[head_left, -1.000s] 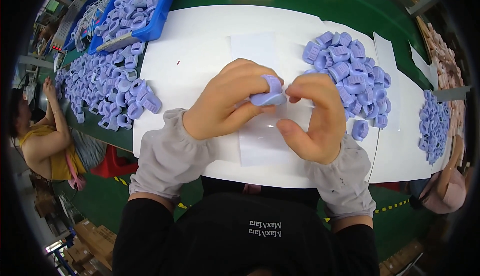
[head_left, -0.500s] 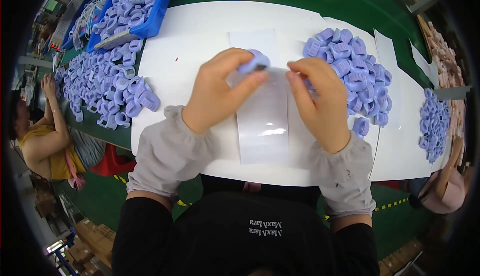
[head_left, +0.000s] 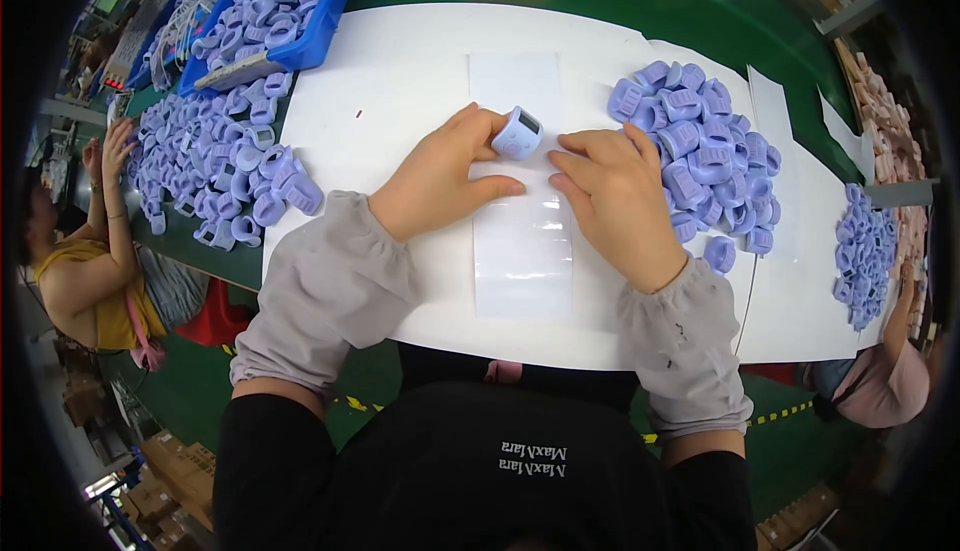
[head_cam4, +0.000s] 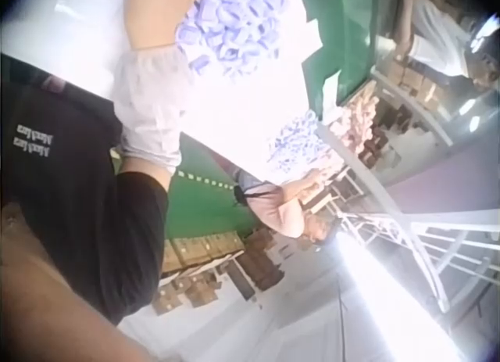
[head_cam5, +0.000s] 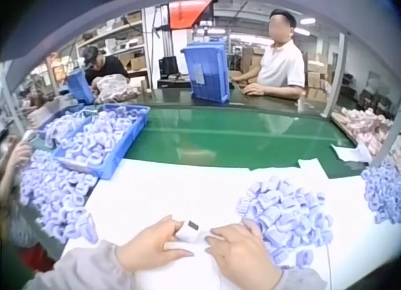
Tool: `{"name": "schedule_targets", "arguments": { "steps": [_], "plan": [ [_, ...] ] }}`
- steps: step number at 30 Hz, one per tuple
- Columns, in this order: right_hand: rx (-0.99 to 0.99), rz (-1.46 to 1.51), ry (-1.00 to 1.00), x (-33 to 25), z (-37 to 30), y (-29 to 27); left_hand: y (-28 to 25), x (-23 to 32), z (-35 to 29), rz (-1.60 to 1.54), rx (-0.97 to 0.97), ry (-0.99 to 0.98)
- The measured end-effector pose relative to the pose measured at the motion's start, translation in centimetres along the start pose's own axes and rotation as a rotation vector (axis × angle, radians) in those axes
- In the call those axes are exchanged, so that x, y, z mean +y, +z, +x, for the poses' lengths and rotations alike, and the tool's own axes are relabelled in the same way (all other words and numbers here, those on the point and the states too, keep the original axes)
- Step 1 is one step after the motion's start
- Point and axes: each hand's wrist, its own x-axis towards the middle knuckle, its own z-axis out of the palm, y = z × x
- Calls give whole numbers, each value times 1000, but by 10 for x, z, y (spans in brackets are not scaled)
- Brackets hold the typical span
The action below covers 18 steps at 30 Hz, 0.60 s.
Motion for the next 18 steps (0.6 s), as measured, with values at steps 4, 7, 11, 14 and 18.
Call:
{"name": "schedule_targets", "arguments": {
  "steps": [4, 7, 11, 14, 18],
  "plan": [
    [-5, -14, 37, -6, 3, -1, 2, 8, -3, 32, 8, -49],
    [-11, -16, 25, -5, 3, -1, 6, 11, -4, 79, 53, -43],
    [-1, -26, 19, -6, 2, 1, 8, 13, -6, 99, 82, -28],
    [68, -61, -11, -8, -1, 4, 9, 13, -7, 133, 91, -26],
    [123, -119, -65, -12, -2, 3, 9, 15, -6, 172, 84, -53]
  ]
}}
